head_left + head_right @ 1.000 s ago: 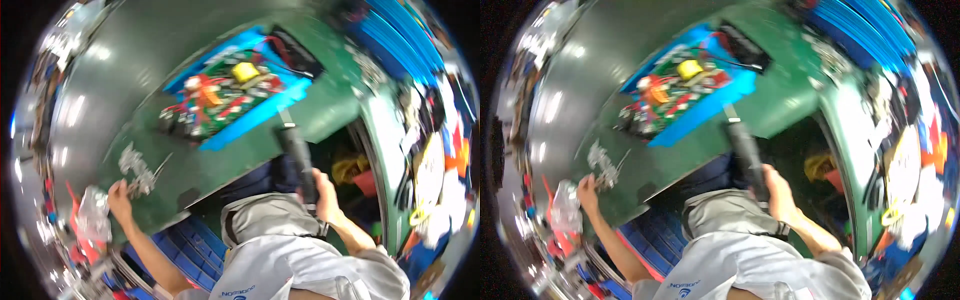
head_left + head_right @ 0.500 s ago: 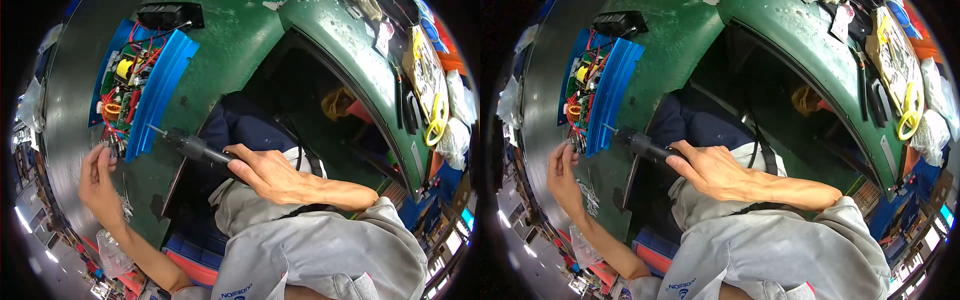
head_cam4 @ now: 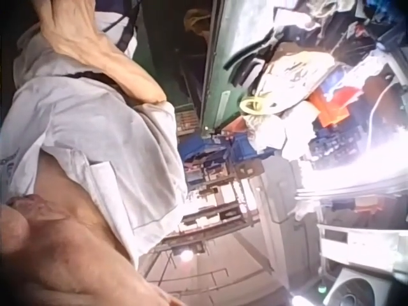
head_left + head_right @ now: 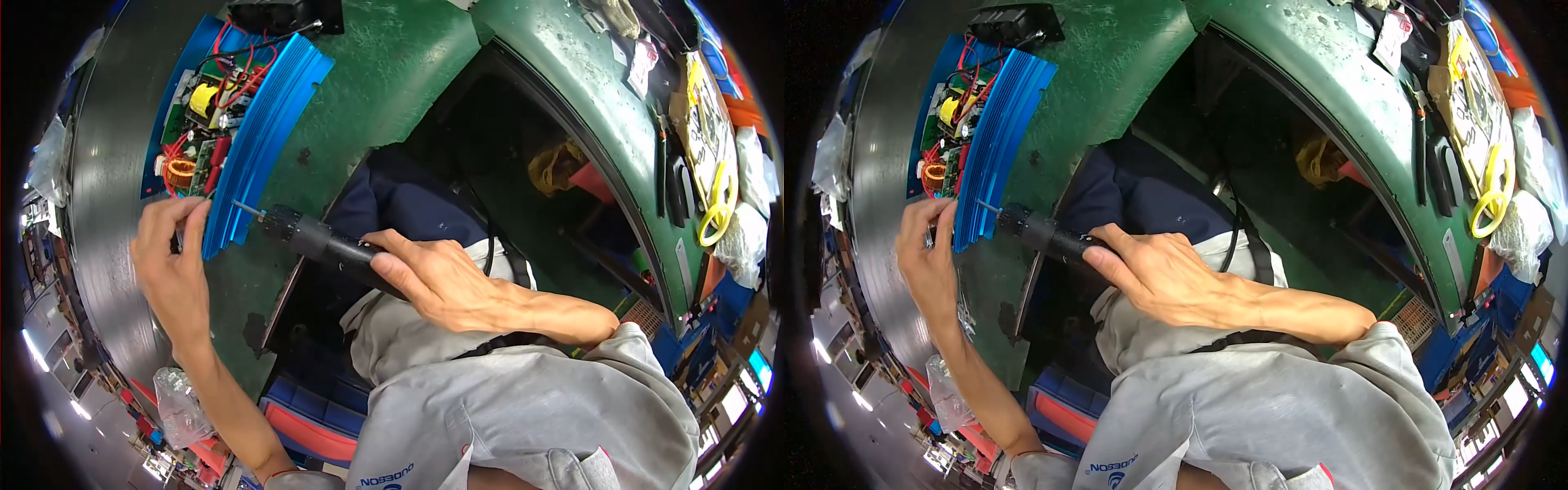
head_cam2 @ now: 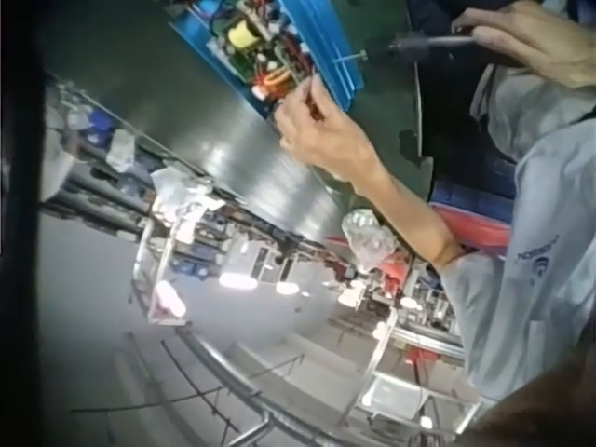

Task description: Assembling electronic components and wiring inside a metal device housing on an assembly line.

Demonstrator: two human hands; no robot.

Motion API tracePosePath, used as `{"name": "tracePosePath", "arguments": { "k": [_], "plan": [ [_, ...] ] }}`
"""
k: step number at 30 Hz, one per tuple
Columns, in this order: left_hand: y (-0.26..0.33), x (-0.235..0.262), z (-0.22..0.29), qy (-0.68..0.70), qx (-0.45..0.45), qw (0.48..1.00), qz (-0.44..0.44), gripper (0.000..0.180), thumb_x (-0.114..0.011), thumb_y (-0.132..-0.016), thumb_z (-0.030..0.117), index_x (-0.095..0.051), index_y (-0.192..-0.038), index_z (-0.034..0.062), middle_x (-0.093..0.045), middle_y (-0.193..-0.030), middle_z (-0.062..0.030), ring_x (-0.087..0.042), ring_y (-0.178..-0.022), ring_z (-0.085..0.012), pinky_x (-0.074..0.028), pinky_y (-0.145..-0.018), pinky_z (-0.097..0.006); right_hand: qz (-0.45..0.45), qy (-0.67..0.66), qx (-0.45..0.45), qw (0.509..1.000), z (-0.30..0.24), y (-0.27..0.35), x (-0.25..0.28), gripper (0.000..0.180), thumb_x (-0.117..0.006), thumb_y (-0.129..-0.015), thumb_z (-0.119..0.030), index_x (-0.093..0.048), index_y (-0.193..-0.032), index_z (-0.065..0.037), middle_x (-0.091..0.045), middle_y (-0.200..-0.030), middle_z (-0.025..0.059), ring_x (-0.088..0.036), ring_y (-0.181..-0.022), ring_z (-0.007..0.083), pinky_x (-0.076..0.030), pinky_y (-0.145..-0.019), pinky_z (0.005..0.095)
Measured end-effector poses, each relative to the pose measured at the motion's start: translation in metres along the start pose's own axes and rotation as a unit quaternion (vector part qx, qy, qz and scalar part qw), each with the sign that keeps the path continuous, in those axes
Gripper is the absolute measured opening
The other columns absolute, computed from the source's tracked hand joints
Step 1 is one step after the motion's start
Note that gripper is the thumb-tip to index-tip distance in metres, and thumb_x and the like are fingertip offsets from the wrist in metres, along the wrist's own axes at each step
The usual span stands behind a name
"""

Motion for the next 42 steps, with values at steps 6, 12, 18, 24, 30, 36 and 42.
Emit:
{"name": "tracePosePath", "arguments": {
  "k": [6,12,18,24,30,36,42],
  "plan": [
    [0.002,-0.002,-0.002,-0.039,-0.008,0.999,-0.008,0.01,-0.073,-0.087,0.006,-0.073,-0.096,0.0018,-0.061,-0.13,-0.007,-0.055,-0.116,-0.0264,-0.045,-0.097,-0.04,-0.038,-0.036,-0.033,0.998,0.003,0.0,-0.002,0.052,-0.033,-0.11,-0.039,-0.049,-0.136,0.003,-0.059,-0.072,0.0228,-0.06,-0.065,0.0369,-0.045,-0.065,0.0443],
    [-0.006,-0.008,0.0,-0.049,-0.054,0.997,-0.017,0.009,-0.073,-0.087,0.006,-0.075,-0.095,0.0038,-0.05,-0.151,-0.0082,-0.044,-0.138,-0.0304,-0.04,-0.111,-0.041,-0.034,-0.037,-0.039,0.998,0.007,0.0,-0.004,0.054,-0.031,-0.11,-0.041,-0.049,-0.137,0.003,-0.059,-0.072,0.0238,-0.061,-0.067,0.0364,-0.046,-0.066,0.0442],
    [-0.007,-0.011,-0.013,0.011,-0.027,0.999,-0.034,0.007,-0.073,-0.087,0.003,-0.074,-0.093,0.0033,-0.05,-0.151,-0.0097,-0.044,-0.139,-0.0313,-0.038,-0.112,-0.041,-0.027,-0.033,-0.028,0.999,0.006,0.001,-0.005,0.056,-0.031,-0.11,-0.042,-0.049,-0.137,0.003,-0.06,-0.074,0.0237,-0.062,-0.068,0.0368,-0.047,-0.067,0.0436],
    [-0.008,-0.013,-0.011,0.021,-0.028,0.998,-0.044,0.007,-0.072,-0.087,0.002,-0.074,-0.094,0.0026,-0.049,-0.151,-0.0102,-0.044,-0.139,-0.0314,-0.037,-0.113,-0.041,-0.026,-0.032,-0.028,0.999,0.005,0.002,-0.004,0.055,-0.031,-0.11,-0.041,-0.049,-0.137,0.003,-0.061,-0.075,0.024,-0.063,-0.069,0.0371,-0.047,-0.067,0.0437],
    [-0.007,-0.015,-0.014,0.031,-0.02,0.998,-0.053,0.007,-0.071,-0.088,0.002,-0.074,-0.094,0.0019,-0.048,-0.152,-0.0109,-0.043,-0.141,-0.031,-0.036,-0.114,-0.04,-0.017,-0.035,-0.017,0.999,0.007,0.001,-0.005,0.051,-0.034,-0.11,-0.038,-0.049,-0.136,0.003,-0.062,-0.076,0.0239,-0.063,-0.068,0.0379,-0.048,-0.066,0.0442],
    [-0.007,-0.016,-0.015,0.06,-0.017,0.996,-0.057,0.008,-0.069,-0.089,0.001,-0.073,-0.096,0.0011,-0.047,-0.153,-0.0121,-0.043,-0.142,-0.0313,-0.033,-0.116,-0.041,-0.021,-0.035,-0.017,0.999,0.007,0.004,-0.004,0.048,-0.036,-0.109,-0.035,-0.049,-0.136,0.003,-0.063,-0.079,0.0243,-0.063,-0.069,0.0381,-0.048,-0.066,0.0443],
    [-0.009,-0.021,-0.018,0.067,-0.02,0.995,-0.067,0.008,-0.068,-0.091,0.002,-0.072,-0.097,0.0002,-0.046,-0.154,-0.0126,-0.042,-0.142,-0.0314,-0.033,-0.116,-0.041,-0.011,-0.043,-0.007,0.999,0.009,-0.002,-0.003,0.048,-0.035,-0.11,-0.035,-0.049,-0.136,0.003,-0.063,-0.078,0.024,-0.062,-0.068,0.0372,-0.047,-0.066,0.0439]
  ]
}}
Point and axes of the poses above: each hand's wrist, its own y-axis away from the middle knuckle, its own x-axis out of the back of the hand, z = x × y, the point moved 8 cm from there along -y, towards the middle knuckle
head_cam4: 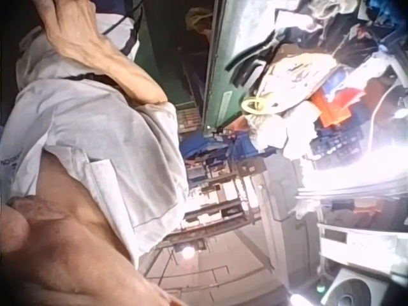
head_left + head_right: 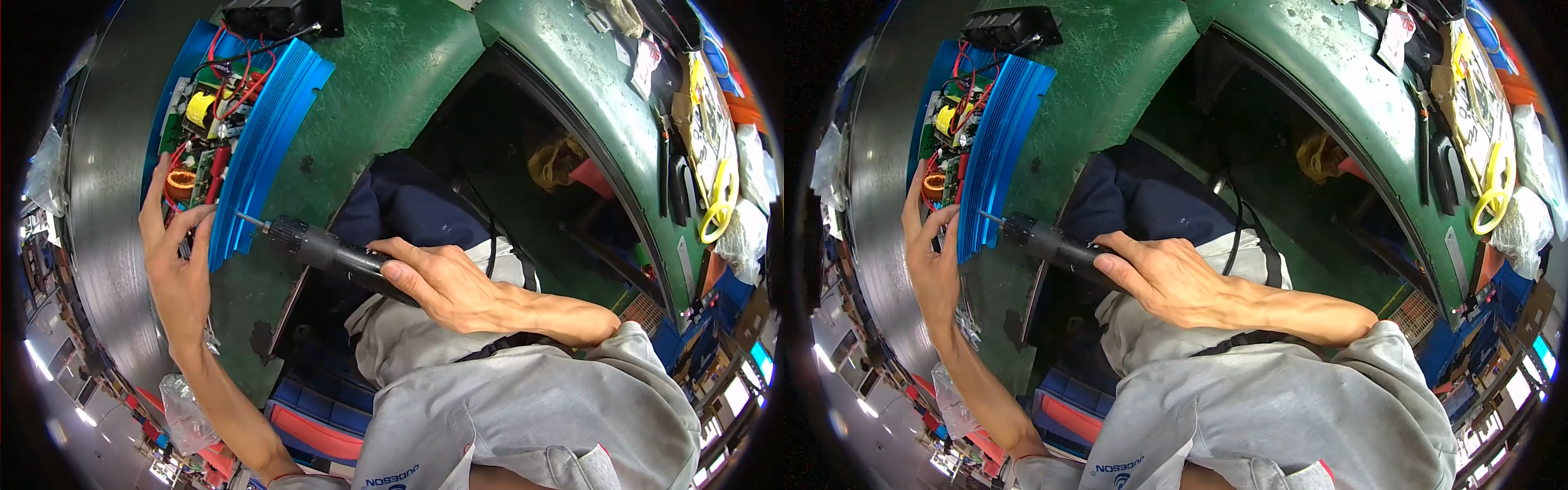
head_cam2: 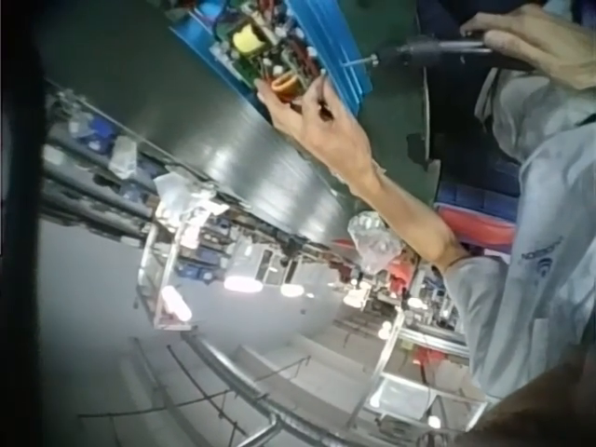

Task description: Assembling electronic components and wiring inside a metal device housing on an assembly line.

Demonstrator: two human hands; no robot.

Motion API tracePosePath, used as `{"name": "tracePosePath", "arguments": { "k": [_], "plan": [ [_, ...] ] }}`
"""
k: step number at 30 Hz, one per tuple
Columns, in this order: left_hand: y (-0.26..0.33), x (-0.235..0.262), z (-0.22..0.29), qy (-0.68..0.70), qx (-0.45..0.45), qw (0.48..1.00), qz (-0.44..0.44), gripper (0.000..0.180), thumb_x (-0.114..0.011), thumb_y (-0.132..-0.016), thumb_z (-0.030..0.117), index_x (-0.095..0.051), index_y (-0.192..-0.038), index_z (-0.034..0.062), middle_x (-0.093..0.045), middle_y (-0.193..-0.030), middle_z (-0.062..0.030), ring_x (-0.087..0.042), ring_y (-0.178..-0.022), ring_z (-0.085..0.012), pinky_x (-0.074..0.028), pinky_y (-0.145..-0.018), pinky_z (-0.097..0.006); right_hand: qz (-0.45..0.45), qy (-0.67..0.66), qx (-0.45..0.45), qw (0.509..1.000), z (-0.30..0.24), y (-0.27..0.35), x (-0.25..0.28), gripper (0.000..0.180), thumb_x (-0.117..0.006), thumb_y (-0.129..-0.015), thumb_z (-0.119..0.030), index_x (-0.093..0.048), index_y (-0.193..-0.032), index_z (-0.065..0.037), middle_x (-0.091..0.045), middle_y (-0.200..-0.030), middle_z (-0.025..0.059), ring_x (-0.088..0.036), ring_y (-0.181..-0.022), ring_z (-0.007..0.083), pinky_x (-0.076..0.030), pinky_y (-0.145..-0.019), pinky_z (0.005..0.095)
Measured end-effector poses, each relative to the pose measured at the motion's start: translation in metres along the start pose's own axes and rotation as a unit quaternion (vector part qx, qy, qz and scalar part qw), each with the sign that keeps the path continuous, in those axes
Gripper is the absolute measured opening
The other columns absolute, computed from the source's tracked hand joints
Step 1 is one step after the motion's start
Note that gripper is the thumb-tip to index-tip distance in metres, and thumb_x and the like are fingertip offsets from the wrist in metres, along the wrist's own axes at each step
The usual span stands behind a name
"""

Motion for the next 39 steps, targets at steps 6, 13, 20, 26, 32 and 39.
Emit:
{"name": "tracePosePath", "arguments": {
  "k": [6,13,20,26,32,39],
  "plan": [
    [-0.002,0.012,0.001,0.034,0.009,0.999,0.022,0.009,-0.068,-0.09,0.0,-0.072,-0.098,-0.0002,-0.044,-0.155,-0.0156,-0.041,-0.144,-0.0331,-0.033,-0.116,-0.041,-0.029,-0.045,0.041,0.998,-0.022,-0.001,0.004,0.052,-0.033,-0.111,-0.04,-0.053,-0.132,0.003,-0.059,-0.073,0.0144,-0.058,-0.068,0.0239,-0.047,-0.069,0.037],
    [0.005,0.004,-0.001,0.057,0.001,0.998,0.04,0.009,-0.074,-0.083,0.002,-0.071,-0.092,0.0028,-0.046,-0.153,-0.0151,-0.045,-0.14,-0.0351,-0.037,-0.114,-0.042,-0.13,-0.325,-0.226,0.909,0.01,0.009,-0.023,0.066,-0.023,-0.108,-0.059,-0.063,-0.099,-0.006,-0.061,-0.073,0.0005,-0.05,-0.064,0.0079,-0.042,-0.062,0.0257],
    [0.008,0.011,-0.006,0.139,0.026,0.99,0.017,0.013,-0.074,-0.082,0.0,-0.076,-0.095,0.0024,-0.04,-0.158,-0.0143,-0.038,-0.145,-0.0343,-0.034,-0.116,-0.043,-0.181,-0.404,-0.274,0.854,0.008,0.016,-0.034,0.086,-0.02,-0.103,-0.068,-0.051,-0.136,0.004,-0.062,-0.071,0.011,-0.057,-0.06,0.0165,-0.045,-0.058,0.0276],
    [0.005,0.022,-0.004,0.156,0.037,0.986,-0.045,0.023,-0.064,-0.084,-0.007,-0.075,-0.102,0.0012,-0.033,-0.161,-0.0186,-0.029,-0.15,-0.0371,-0.03,-0.119,-0.044,-0.174,-0.401,-0.294,0.85,0.009,0.012,-0.035,0.093,-0.02,-0.099,-0.074,-0.051,-0.135,0.006,-0.062,-0.071,0.0121,-0.057,-0.059,0.0173,-0.044,-0.057,0.0289],
    [0.004,0.024,0.019,0.102,-0.005,0.992,-0.079,0.034,-0.064,-0.084,0.013,-0.066,-0.108,-0.0109,-0.03,-0.16,-0.0252,-0.025,-0.149,-0.0434,-0.031,-0.118,-0.052,-0.138,-0.36,-0.289,0.876,0.009,0.022,-0.021,0.09,-0.022,-0.096,-0.079,-0.054,-0.137,-0.005,-0.066,-0.083,0.0048,-0.06,-0.072,0.0112,-0.046,-0.064,0.0243],
    [0.031,0.017,0.02,0.069,0.005,0.996,0.055,0.025,-0.056,-0.093,-0.004,-0.064,-0.116,-0.0109,-0.036,-0.159,-0.0182,-0.03,-0.15,-0.0337,-0.035,-0.115,-0.048,0.025,-0.276,-0.47,0.838,0.002,0.041,-0.025,0.063,-0.047,-0.099,-0.064,-0.067,-0.13,-0.012,-0.069,-0.124,0.0072,-0.058,-0.117,0.0213,-0.039,-0.107,0.0384]
  ]
}}
Point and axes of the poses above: each hand's wrist, its own y-axis away from the middle knuckle, its own x-axis out of the back of the hand, z = x × y, the point moved 8 cm from there along -y, towards the middle knuckle
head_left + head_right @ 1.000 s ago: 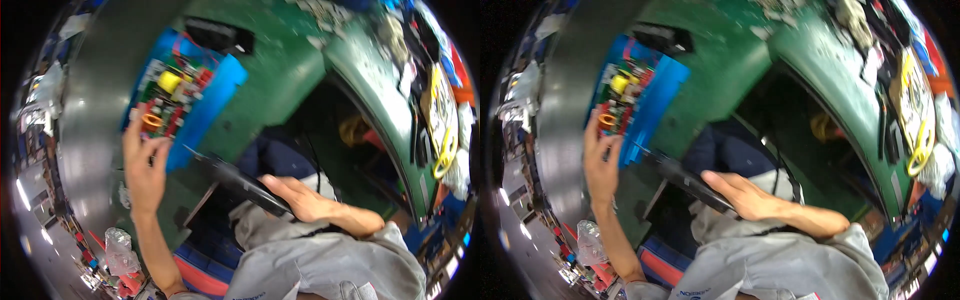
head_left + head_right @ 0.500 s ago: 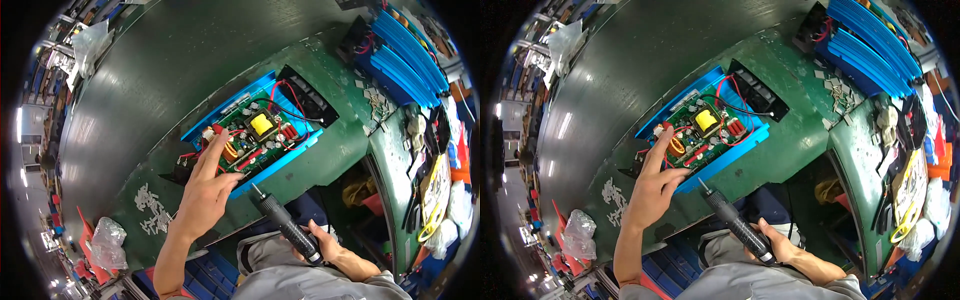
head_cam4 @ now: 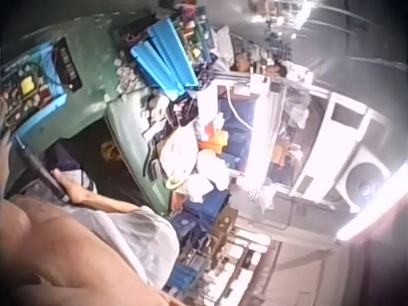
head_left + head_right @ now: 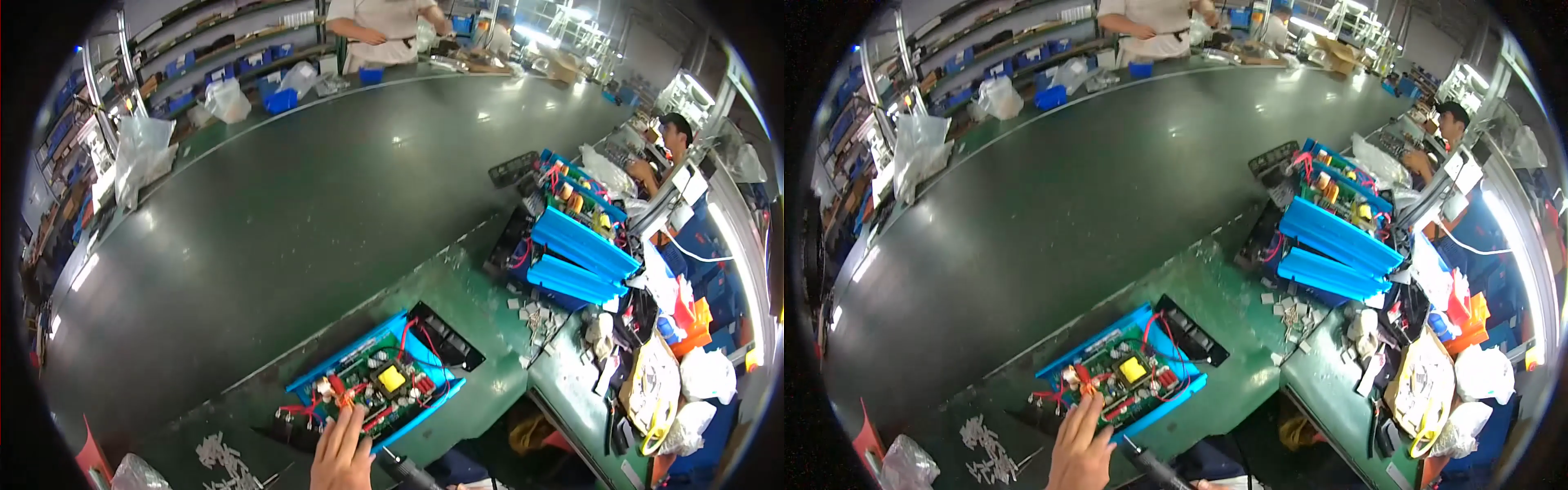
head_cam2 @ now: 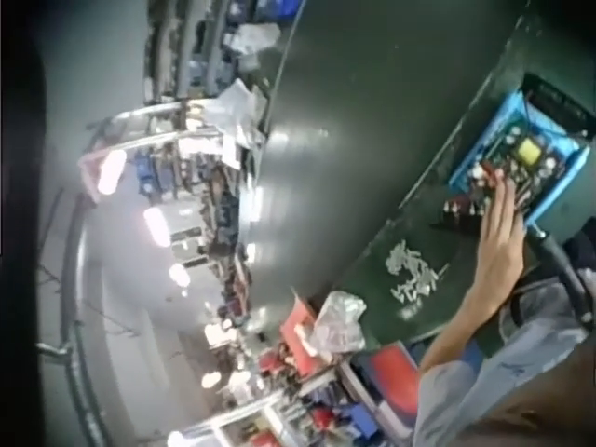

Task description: Assembling electronic components and wiring inside a metal device housing on an assembly line.

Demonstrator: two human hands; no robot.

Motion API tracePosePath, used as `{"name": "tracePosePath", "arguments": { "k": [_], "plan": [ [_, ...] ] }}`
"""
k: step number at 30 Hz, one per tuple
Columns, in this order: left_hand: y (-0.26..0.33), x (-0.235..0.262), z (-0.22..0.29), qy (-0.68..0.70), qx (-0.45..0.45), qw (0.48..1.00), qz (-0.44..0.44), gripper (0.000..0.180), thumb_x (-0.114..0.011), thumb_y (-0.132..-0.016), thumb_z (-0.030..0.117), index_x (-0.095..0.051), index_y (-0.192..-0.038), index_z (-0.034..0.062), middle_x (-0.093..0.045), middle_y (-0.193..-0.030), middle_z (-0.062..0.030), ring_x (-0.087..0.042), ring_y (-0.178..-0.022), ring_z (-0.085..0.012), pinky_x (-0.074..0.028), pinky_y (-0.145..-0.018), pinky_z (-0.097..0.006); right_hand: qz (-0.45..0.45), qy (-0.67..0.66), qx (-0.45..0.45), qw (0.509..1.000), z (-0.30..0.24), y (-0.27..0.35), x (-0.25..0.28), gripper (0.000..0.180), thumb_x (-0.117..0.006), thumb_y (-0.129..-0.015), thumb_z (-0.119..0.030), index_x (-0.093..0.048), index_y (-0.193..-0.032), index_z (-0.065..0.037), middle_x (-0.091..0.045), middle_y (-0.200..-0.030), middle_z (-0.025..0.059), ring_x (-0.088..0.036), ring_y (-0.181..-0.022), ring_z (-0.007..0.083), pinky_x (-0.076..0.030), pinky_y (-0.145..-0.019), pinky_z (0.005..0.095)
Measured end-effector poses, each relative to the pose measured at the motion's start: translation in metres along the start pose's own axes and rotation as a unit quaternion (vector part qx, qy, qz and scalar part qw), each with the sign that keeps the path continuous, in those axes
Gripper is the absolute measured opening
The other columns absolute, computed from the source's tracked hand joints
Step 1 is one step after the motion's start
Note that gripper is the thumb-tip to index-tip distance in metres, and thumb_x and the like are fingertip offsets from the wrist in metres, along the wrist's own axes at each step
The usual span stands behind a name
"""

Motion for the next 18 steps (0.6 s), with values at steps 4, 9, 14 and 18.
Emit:
{"name": "tracePosePath", "arguments": {
  "k": [4,9,14,18],
  "plan": [
    [-0.001,-0.002,0.002,0.0,-0.012,1.0,-0.008,0.024,-0.056,-0.093,-0.004,-0.066,-0.114,-0.0103,-0.04,-0.157,-0.0174,-0.032,-0.149,-0.0331,-0.036,-0.115,-0.048,-0.09,-0.09,-0.034,0.991,0.028,-0.023,-0.003,0.068,-0.049,-0.097,-0.065,-0.064,-0.132,-0.009,-0.066,-0.132,0.0127,-0.058,-0.123,0.0277,-0.038,-0.11,0.0438],
    [-0.009,0.0,0.002,0.011,-0.014,0.999,-0.039,0.023,-0.061,-0.092,-0.002,-0.067,-0.113,-0.01,-0.042,-0.156,-0.016,-0.032,-0.149,-0.0334,-0.034,-0.116,-0.048,-0.104,-0.058,0.01,0.993,0.003,-0.02,-0.007,0.065,-0.051,-0.097,-0.066,-0.07,-0.118,-0.007,-0.071,-0.113,0.0128,-0.065,-0.102,0.0257,-0.05,-0.093,0.0418],
    [-0.015,0.003,0.005,-0.028,-0.006,0.999,-0.025,0.022,-0.062,-0.093,0.002,-0.069,-0.112,-0.0067,-0.046,-0.154,-0.0143,-0.035,-0.147,-0.0324,-0.034,-0.116,-0.049,-0.144,-0.019,0.02,0.989,-0.008,-0.021,0.003,0.065,-0.046,-0.099,-0.065,-0.072,-0.112,-0.007,-0.072,-0.103,0.0085,-0.065,-0.09,0.0221,-0.053,-0.08,0.0371],
    [-0.004,0.003,0.011,-0.077,0.004,0.997,0.03,0.019,-0.064,-0.094,0.008,-0.071,-0.109,-0.0023,-0.052,-0.148,-0.0134,-0.046,-0.137,-0.0332,-0.036,-0.115,-0.051,-0.073,0.215,0.183,0.956,-0.029,-0.018,0.019,0.069,-0.034,-0.104,-0.062,-0.068,-0.122,-0.005,-0.07,-0.114,0.0122,-0.065,-0.103,0.0246,-0.052,-0.09,0.0396]
  ]
}}
Point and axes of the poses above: each hand's wrist, its own y-axis away from the middle knuckle, its own x-axis out of the back of the hand, z = x × y, the point moved 8 cm from there along -y, towards the middle knuckle
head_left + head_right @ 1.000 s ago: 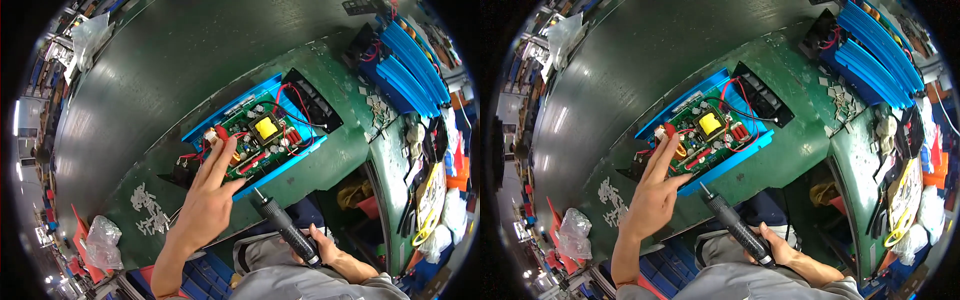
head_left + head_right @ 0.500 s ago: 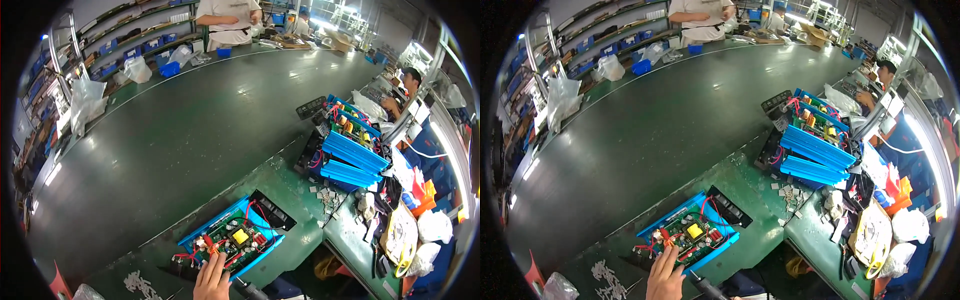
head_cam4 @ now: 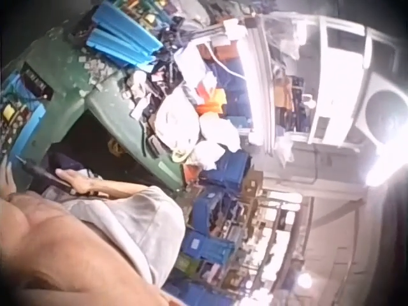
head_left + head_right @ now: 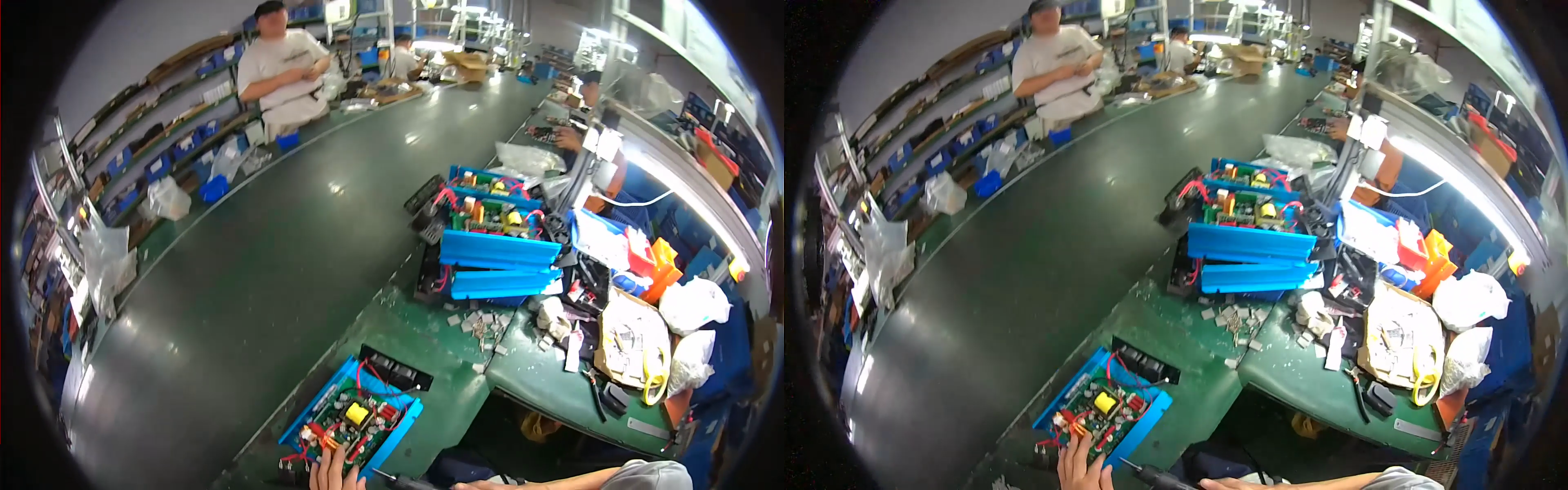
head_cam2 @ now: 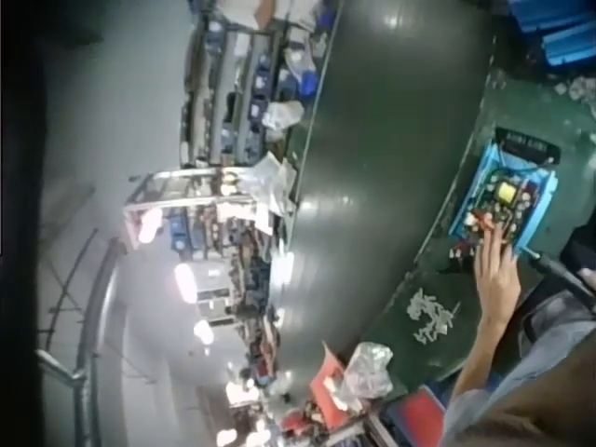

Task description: Assembling electronic components and wiring inside a metal device housing on an assembly line.

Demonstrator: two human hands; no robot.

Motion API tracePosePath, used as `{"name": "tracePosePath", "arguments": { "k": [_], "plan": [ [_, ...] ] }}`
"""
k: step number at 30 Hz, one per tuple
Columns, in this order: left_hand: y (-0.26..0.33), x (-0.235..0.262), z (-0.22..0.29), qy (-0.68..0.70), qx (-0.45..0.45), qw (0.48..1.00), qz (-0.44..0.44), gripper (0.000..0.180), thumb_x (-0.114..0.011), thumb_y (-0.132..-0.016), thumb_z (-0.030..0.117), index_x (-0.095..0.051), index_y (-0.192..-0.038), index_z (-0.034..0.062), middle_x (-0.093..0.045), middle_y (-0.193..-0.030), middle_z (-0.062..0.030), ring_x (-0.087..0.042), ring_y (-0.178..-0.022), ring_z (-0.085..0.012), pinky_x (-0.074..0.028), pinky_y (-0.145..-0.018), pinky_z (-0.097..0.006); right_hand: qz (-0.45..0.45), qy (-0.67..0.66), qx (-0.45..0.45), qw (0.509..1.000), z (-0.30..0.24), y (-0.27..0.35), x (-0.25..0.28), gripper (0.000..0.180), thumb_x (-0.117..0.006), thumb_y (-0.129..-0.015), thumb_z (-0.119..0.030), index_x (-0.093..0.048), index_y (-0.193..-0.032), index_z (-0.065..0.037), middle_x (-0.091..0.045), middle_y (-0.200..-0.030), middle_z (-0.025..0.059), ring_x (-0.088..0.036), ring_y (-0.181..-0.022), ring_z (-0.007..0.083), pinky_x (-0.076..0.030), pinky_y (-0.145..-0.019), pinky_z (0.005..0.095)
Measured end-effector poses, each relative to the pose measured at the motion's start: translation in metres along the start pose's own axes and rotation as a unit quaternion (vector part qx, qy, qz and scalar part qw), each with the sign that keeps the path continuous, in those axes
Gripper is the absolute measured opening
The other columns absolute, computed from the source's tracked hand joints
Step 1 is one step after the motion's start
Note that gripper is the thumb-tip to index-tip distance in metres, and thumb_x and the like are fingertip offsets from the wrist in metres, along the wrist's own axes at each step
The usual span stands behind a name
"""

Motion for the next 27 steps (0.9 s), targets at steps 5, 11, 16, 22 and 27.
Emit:
{"name": "tracePosePath", "arguments": {
  "k": [5,11,16,22,27],
  "plan": [
    [0.029,0.044,-0.007,0.069,0.039,0.985,0.152,0.02,-0.065,-0.098,0.014,-0.07,-0.111,0.0002,-0.063,-0.131,-0.02,-0.06,-0.118,-0.0397,-0.048,-0.099,-0.049,0.08,0.056,-0.003,0.995,-0.004,0.039,0.023,0.065,-0.03,-0.106,-0.057,-0.054,-0.139,-0.006,-0.056,-0.133,0.014,-0.047,-0.123,0.0248,-0.038,-0.102,0.0395],
    [0.008,0.158,0.01,0.072,0.029,0.973,0.217,0.029,-0.064,-0.099,0.014,-0.064,-0.122,-0.0034,-0.066,-0.123,-0.0189,-0.062,-0.115,-0.0348,-0.049,-0.099,-0.045,0.204,-0.08,0.158,0.963,-0.035,0.057,0.046,0.044,-0.035,-0.106,-0.046,-0.061,-0.11,-0.01,-0.058,-0.089,0.0015,-0.05,-0.075,0.0125,-0.045,-0.061,0.0292],
    [-0.047,0.282,0.104,-0.026,-0.13,0.962,0.238,0.047,-0.068,-0.096,0.015,-0.054,-0.135,-0.0064,-0.06,-0.134,-0.0211,-0.059,-0.121,-0.0336,-0.045,-0.103,-0.038,0.163,0.007,0.224,0.961,-0.036,0.033,0.056,0.055,-0.024,-0.108,-0.054,-0.057,-0.103,-0.01,-0.057,-0.082,-0.0013,-0.05,-0.074,0.0095,-0.042,-0.07,0.0271],
    [-0.08,0.253,0.08,-0.004,-0.105,0.973,0.208,0.045,-0.069,-0.094,0.016,-0.056,-0.132,-0.0049,-0.06,-0.131,-0.0209,-0.06,-0.119,-0.0332,-0.047,-0.1,-0.039,0.178,0.03,0.208,0.961,-0.01,0.022,0.065,0.058,-0.027,-0.108,-0.053,-0.055,-0.124,-0.005,-0.061,-0.089,0.0016,-0.053,-0.08,0.0124,-0.044,-0.074,0.031],
    [-0.082,0.238,0.074,0.001,-0.089,0.957,0.276,0.043,-0.071,-0.093,0.017,-0.057,-0.129,-0.0034,-0.06,-0.129,-0.0206,-0.06,-0.116,-0.0328,-0.049,-0.097,-0.04,0.24,0.068,0.251,0.935,-0.029,0.045,0.035,0.043,-0.033,-0.106,-0.04,-0.058,-0.109,-0.005,-0.057,-0.09,0.0089,-0.052,-0.08,0.0198,-0.047,-0.072,0.0364]
  ]
}}
Point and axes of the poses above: each hand's wrist, its own y-axis away from the middle knuckle, its own x-axis out of the back of the hand, z = x × y, the point moved 8 cm from there along -y, towards the middle knuckle
